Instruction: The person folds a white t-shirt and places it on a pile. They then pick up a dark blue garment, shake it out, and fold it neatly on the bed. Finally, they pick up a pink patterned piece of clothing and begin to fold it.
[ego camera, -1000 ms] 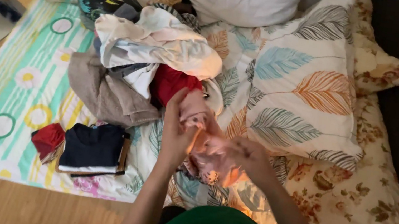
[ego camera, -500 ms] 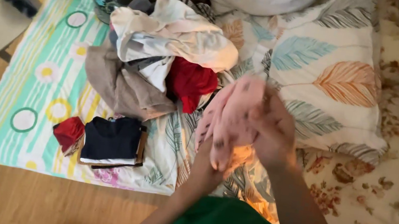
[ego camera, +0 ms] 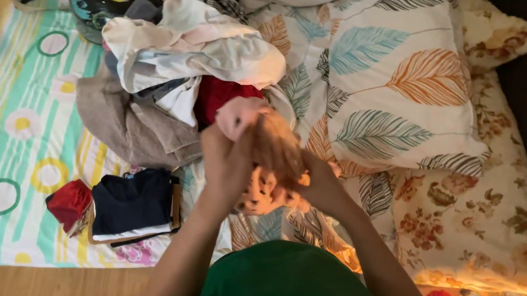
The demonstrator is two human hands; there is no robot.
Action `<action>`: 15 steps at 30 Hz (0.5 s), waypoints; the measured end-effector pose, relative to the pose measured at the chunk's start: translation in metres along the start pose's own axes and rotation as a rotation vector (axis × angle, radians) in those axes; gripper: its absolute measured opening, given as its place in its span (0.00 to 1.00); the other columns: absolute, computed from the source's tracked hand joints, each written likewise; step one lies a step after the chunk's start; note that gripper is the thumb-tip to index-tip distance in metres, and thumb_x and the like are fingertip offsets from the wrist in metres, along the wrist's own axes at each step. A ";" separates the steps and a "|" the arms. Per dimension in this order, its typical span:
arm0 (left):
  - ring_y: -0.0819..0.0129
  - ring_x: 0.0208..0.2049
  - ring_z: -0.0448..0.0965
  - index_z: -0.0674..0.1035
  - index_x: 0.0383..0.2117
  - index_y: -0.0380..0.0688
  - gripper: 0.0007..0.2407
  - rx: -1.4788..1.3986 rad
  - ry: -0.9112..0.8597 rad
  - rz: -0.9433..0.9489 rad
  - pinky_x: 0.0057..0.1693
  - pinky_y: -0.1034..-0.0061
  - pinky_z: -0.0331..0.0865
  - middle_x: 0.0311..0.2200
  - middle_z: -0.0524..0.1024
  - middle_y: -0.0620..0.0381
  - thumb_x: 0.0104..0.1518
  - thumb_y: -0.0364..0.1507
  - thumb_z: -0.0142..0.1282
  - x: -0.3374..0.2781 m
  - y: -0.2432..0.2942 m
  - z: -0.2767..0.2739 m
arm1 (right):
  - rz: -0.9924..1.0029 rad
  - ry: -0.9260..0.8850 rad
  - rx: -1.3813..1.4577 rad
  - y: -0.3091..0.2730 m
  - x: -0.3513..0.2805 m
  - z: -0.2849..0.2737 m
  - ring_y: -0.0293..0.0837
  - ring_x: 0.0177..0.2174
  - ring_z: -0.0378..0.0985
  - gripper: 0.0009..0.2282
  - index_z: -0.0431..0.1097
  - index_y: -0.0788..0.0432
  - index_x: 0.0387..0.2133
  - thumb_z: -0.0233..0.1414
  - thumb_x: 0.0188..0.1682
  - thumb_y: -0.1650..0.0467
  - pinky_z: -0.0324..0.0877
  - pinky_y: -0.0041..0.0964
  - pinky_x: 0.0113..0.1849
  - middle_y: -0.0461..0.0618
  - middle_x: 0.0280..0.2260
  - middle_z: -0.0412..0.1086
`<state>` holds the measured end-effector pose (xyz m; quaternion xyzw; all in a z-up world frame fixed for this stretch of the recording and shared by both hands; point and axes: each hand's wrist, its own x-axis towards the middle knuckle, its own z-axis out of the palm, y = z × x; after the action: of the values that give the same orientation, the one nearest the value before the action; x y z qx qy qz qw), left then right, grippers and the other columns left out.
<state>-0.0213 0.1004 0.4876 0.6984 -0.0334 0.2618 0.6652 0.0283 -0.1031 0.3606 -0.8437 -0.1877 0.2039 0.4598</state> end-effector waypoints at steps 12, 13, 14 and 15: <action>0.72 0.34 0.75 0.80 0.40 0.35 0.11 0.367 0.178 0.048 0.43 0.77 0.68 0.33 0.77 0.55 0.72 0.27 0.43 0.009 -0.008 -0.058 | -0.108 0.260 0.471 0.028 0.013 -0.048 0.35 0.21 0.62 0.07 0.80 0.64 0.42 0.58 0.55 0.72 0.59 0.31 0.25 0.46 0.23 0.70; 0.72 0.34 0.75 0.80 0.40 0.35 0.11 0.368 0.183 0.049 0.43 0.77 0.68 0.33 0.77 0.55 0.72 0.27 0.43 0.009 -0.014 -0.064 | -0.110 0.256 0.470 0.026 0.015 -0.051 0.35 0.21 0.62 0.07 0.80 0.64 0.42 0.58 0.55 0.72 0.59 0.31 0.25 0.46 0.23 0.70; 0.73 0.30 0.74 0.80 0.38 0.36 0.13 0.391 0.247 -0.052 0.39 0.77 0.67 0.30 0.77 0.55 0.72 0.31 0.42 0.009 -0.020 -0.071 | -0.202 0.141 0.459 0.024 0.017 -0.055 0.33 0.27 0.68 0.05 0.78 0.63 0.39 0.58 0.53 0.73 0.65 0.30 0.30 0.43 0.27 0.73; 0.74 0.26 0.73 0.80 0.36 0.37 0.16 0.412 0.310 -0.154 0.34 0.77 0.66 0.27 0.76 0.56 0.71 0.34 0.40 0.009 -0.026 -0.078 | -0.291 0.023 0.446 0.022 0.019 -0.058 0.32 0.33 0.74 0.04 0.77 0.63 0.35 0.58 0.52 0.73 0.72 0.29 0.35 0.40 0.31 0.76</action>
<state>-0.0285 0.1795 0.4663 0.7710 0.1762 0.3157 0.5243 0.0771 -0.1453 0.3671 -0.6880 -0.2522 0.1623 0.6609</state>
